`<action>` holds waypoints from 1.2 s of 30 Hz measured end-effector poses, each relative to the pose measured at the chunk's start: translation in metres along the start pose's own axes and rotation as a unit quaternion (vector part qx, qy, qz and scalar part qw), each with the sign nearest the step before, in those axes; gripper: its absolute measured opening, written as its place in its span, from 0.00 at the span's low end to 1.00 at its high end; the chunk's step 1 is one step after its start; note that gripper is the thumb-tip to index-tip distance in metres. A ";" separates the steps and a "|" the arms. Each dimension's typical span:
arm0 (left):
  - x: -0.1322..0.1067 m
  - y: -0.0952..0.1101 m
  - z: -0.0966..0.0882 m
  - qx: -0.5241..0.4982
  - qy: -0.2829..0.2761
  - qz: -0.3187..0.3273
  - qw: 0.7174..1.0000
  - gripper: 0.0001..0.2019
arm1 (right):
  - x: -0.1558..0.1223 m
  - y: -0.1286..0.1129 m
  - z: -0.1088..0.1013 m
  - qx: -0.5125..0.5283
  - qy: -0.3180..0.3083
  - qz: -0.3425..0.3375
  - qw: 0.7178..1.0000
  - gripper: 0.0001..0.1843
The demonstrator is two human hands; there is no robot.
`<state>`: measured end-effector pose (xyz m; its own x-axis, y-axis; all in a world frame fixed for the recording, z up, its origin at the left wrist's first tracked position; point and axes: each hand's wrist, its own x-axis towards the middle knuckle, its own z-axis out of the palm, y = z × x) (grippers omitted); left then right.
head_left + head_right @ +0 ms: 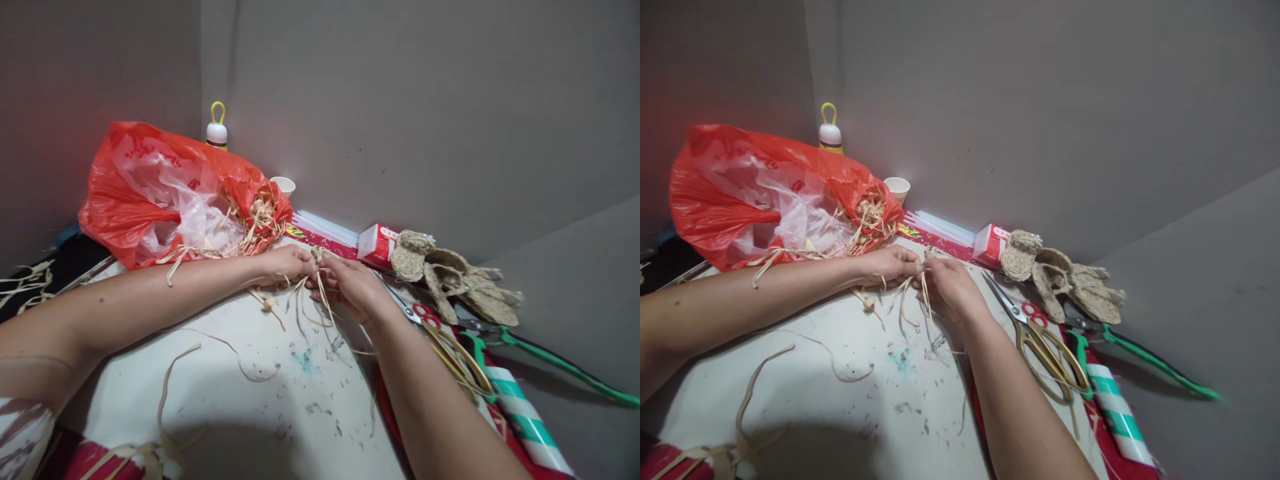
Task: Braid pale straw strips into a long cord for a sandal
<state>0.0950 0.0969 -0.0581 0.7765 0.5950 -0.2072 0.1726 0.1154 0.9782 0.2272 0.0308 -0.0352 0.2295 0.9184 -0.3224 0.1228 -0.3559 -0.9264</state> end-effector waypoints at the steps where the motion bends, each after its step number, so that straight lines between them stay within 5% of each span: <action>1: 0.000 -0.001 0.000 0.008 -0.005 0.008 1.000 0.10 | -0.001 0.002 0.003 0.003 -0.026 0.014 1.000 0.10; 19: -0.001 0.011 -0.009 0.198 -0.008 0.082 0.977 0.07 | 0.005 0.012 -0.018 0.039 -0.180 0.055 0.981 0.14; 36: -0.008 0.025 0.013 0.074 -0.025 -0.117 0.990 0.12 | 0.001 0.015 -0.001 0.065 -0.096 0.044 0.992 0.13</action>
<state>0.1007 0.0851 -0.0322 0.7331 0.5248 -0.4326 0.4359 0.1255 0.8912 0.2298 0.0262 -0.0490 0.0444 0.9051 -0.4228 -0.0175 -0.4225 -0.9062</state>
